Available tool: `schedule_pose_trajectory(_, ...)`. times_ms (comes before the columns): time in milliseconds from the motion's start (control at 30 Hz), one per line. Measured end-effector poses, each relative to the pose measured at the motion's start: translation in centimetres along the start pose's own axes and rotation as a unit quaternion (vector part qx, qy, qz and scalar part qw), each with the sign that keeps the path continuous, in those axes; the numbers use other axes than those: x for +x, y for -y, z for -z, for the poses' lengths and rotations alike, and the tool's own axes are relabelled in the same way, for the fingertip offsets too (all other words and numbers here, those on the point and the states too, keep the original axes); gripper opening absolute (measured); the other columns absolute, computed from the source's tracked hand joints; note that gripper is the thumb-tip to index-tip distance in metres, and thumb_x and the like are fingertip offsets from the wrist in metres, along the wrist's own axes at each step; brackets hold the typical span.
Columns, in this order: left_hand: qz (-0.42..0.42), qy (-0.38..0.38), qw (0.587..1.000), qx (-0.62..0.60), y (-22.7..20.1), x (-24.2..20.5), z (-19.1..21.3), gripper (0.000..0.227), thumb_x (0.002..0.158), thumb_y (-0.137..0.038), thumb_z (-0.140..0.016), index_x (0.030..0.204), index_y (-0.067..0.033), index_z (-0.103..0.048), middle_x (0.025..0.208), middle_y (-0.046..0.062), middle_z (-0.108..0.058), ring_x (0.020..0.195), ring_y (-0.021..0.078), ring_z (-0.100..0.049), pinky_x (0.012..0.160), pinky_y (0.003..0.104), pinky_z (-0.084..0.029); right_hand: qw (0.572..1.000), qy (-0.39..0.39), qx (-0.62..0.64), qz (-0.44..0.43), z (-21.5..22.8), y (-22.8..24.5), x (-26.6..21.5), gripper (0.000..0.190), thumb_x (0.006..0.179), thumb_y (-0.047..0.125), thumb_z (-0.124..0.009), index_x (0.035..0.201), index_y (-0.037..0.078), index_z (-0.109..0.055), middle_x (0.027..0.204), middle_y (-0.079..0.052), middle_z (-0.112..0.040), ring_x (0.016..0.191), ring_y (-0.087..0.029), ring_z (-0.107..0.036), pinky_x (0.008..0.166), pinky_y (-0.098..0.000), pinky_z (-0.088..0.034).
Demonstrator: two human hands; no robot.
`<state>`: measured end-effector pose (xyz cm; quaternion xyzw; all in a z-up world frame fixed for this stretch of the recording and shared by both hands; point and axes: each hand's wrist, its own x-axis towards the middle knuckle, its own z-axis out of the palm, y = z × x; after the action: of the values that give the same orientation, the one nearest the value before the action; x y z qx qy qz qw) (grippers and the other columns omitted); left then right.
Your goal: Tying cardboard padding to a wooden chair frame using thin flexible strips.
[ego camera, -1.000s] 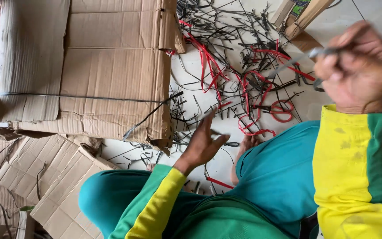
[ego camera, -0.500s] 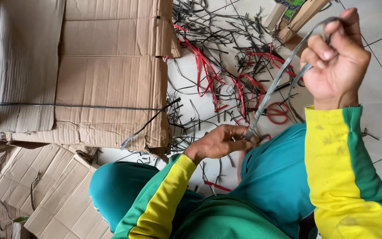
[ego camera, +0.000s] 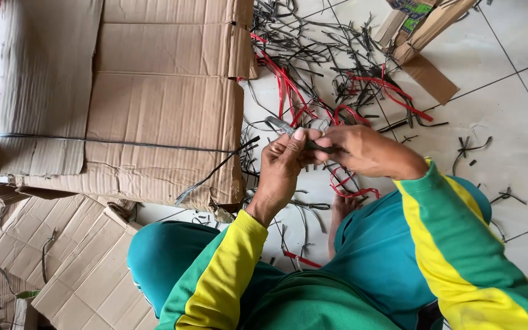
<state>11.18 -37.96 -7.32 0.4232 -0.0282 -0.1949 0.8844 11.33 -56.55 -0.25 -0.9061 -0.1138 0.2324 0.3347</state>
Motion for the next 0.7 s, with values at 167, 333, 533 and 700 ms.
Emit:
schedule_pose_trajectory(167, -0.06, -0.062, 0.992, 0.091, -0.5, 0.3, 1.3, 0.037, 0.107, -0.034, -0.059, 0.125, -0.0021, -0.068, 0.106, 0.014, -0.076, 0.093, 0.0169, -0.073, 0.087, 0.031, -0.06, 0.997, -0.031, 0.071, 0.024, 0.1, -1.2, 0.5, 0.03, 0.109, 0.017, -0.048, 0.108, -0.006, -0.068, 0.089, -0.023, -0.075, 0.076, -0.029, -0.075, 0.07, -0.0381, -0.064)
schedule_pose_trajectory(333, 0.056, 0.014, 0.978, 0.201, 1.6, -1.6, 2.9, 0.043, 0.108, -0.041, -0.057, 0.135, -0.0089, -0.068, 0.121, 0.017, -0.073, 0.118, 0.0225, -0.063, 0.111, 0.044, -0.046, 0.902, -0.132, 0.404, 0.078, -0.4, -1.9, 1.1, 0.032, 0.113, 0.024, -0.044, 0.107, -0.003, -0.061, 0.09, -0.022, -0.073, 0.072, -0.022, -0.074, 0.061, -0.0292, -0.062)
schedule_pose_trajectory(533, 0.064, -0.01, 0.997, 0.049, 1.9, -1.1, 3.0, 0.021, 0.095, -0.016, -0.076, 0.108, 0.0008, -0.074, 0.076, 0.003, -0.062, 0.058, 0.0094, -0.061, 0.052, 0.02, -0.056, 0.875, -0.175, 0.431, 0.132, -0.4, -1.7, 1.4, 0.033, 0.113, 0.023, -0.044, 0.103, -0.005, -0.058, 0.087, -0.024, -0.071, 0.071, -0.023, -0.074, 0.061, -0.0284, -0.061)
schedule_pose_trajectory(700, 0.01, -0.012, 0.995, 0.102, 3.2, -1.0, 3.6, 0.024, 0.088, -0.008, -0.081, 0.107, 0.0024, -0.071, 0.08, 0.007, -0.066, 0.063, 0.0091, -0.06, 0.053, 0.019, -0.05, 0.855, -0.188, 0.462, 0.143, -0.9, -1.6, 1.5, 0.033, 0.112, 0.026, -0.047, 0.106, -0.005, -0.058, 0.09, -0.025, -0.071, 0.074, -0.025, -0.075, 0.062, -0.0299, -0.062)
